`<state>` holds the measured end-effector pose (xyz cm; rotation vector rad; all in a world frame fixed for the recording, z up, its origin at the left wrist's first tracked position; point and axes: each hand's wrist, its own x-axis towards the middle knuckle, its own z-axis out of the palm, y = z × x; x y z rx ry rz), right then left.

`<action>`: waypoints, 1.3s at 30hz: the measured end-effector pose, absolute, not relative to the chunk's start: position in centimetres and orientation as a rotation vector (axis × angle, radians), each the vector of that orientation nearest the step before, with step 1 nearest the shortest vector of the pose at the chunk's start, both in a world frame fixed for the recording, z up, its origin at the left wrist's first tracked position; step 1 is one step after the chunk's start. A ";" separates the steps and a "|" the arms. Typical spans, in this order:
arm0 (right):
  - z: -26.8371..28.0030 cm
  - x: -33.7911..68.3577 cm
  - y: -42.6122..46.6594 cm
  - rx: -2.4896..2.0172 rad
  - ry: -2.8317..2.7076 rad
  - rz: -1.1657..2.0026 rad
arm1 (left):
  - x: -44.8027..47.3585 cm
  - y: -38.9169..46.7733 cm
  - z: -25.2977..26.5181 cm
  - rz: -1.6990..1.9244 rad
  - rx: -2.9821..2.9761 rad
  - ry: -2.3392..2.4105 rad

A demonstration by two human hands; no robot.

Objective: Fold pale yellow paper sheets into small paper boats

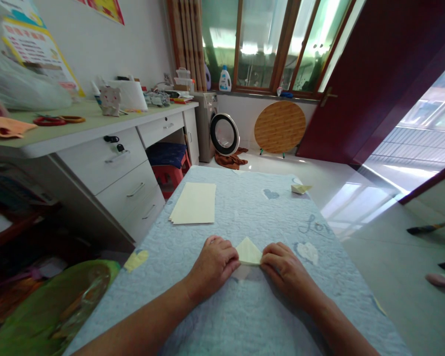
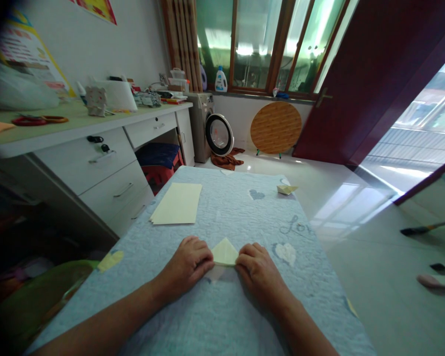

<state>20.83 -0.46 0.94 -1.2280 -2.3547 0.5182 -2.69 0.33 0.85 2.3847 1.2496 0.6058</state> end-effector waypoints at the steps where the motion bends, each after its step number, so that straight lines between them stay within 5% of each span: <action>1: 0.8 21.0 -0.4 -1.242 -2.328 0.543 | -2.8 0.4 0.8 0.615 2.362 1.261; 39: 0.5 20.9 0.7 -1.835 -2.211 0.502 | -2.6 1.3 1.1 0.456 2.157 1.701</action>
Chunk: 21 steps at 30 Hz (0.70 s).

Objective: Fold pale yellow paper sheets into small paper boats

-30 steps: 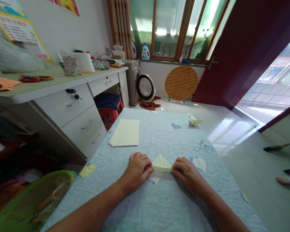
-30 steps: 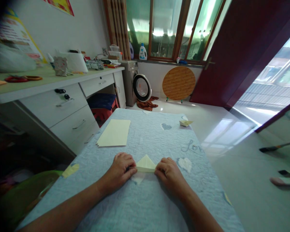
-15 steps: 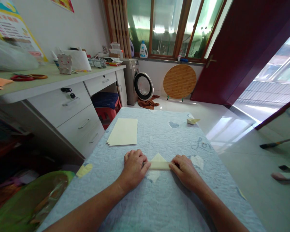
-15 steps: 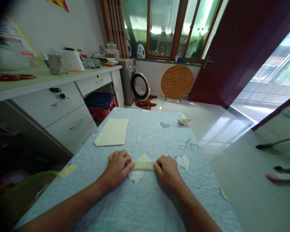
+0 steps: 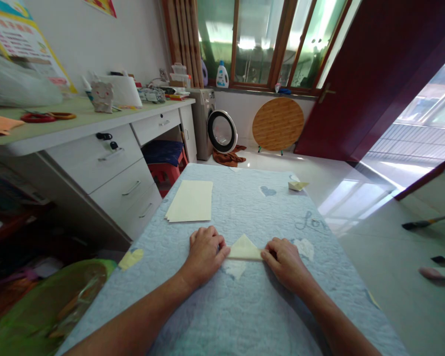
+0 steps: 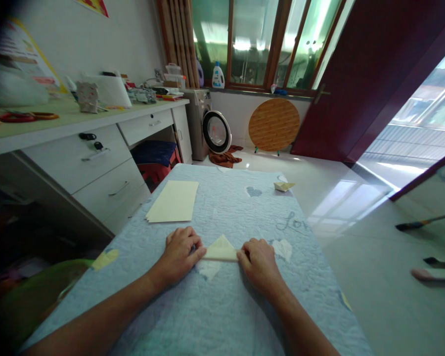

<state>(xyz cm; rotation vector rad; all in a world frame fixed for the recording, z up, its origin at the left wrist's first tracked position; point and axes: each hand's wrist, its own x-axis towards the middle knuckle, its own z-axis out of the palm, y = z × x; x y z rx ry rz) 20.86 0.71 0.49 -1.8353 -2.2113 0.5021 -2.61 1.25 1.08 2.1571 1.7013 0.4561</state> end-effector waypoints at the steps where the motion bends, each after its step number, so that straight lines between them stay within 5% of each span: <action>1: 0.5 20.9 0.7 -1.841 -2.211 0.499 | -2.6 1.3 1.0 0.457 2.155 1.703; 21: 1.1 20.8 0.7 -1.914 -2.203 0.458 | -2.3 1.0 0.7 0.475 2.247 1.750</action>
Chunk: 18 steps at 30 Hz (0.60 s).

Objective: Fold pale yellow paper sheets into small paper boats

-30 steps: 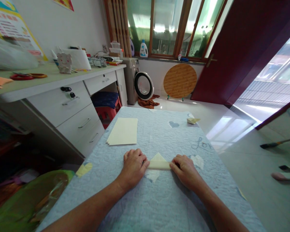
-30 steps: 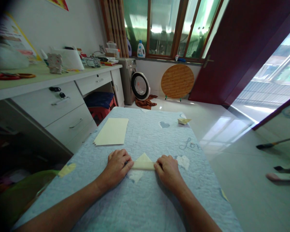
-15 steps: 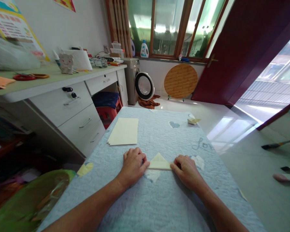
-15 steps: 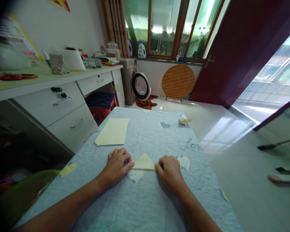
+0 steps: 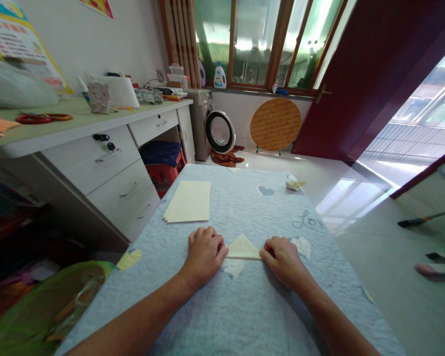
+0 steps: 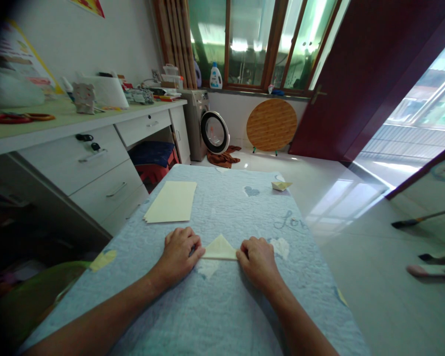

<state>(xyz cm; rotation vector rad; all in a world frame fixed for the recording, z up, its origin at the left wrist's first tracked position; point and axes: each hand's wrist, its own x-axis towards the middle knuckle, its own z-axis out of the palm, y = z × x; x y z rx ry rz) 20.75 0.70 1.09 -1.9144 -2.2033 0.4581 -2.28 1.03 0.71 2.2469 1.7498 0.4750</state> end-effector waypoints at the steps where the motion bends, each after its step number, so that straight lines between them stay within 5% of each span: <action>1: 1.1 20.7 0.7 -1.922 -2.204 0.453 | -2.3 1.0 0.7 0.475 2.248 1.753; 18: 0.6 20.5 0.5 -1.927 -2.217 0.383 | -2.0 0.5 0.1 0.539 2.292 1.728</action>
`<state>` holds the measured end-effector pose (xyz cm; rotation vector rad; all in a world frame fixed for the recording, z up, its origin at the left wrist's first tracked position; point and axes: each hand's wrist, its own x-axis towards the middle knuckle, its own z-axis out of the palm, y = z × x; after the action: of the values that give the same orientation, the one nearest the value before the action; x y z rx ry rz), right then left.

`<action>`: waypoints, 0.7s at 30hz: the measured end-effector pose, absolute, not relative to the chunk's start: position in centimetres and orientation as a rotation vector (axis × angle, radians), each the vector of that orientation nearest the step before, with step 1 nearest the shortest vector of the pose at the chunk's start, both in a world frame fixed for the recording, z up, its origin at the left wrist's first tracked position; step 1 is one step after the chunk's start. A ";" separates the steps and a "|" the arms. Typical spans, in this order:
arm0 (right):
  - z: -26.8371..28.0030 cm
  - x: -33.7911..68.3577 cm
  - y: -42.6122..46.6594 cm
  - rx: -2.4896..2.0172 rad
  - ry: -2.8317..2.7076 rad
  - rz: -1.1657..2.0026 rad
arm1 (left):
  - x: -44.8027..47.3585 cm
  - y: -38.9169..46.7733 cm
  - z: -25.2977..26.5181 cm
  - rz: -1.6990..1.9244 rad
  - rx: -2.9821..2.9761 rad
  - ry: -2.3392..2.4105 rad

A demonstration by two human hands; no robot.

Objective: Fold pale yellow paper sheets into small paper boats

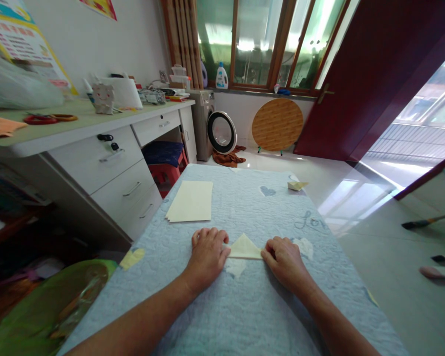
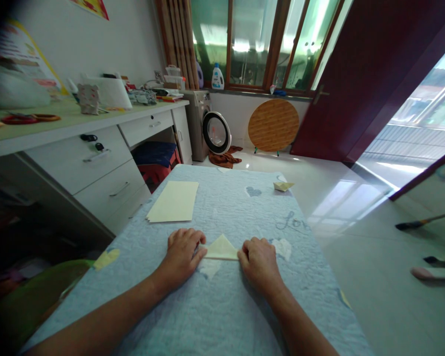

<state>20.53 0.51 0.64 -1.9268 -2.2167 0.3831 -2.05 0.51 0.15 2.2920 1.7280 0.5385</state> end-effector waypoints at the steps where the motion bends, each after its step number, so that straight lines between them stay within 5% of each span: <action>1: 0.6 20.5 0.5 -1.920 -2.218 0.379 | -2.1 0.5 0.0 0.582 2.324 1.690; 10: 0.4 20.2 0.0 -1.811 -2.140 0.298 | -2.5 0.7 -0.4 0.521 2.772 1.121; 21: 0.3 19.9 -0.8 -1.277 -2.605 0.197 | -2.2 0.5 0.5 0.303 2.920 1.134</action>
<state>19.87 -0.84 0.35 -1.2772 -2.6050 0.1970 -2.23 0.47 0.49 2.9200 1.1338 0.3033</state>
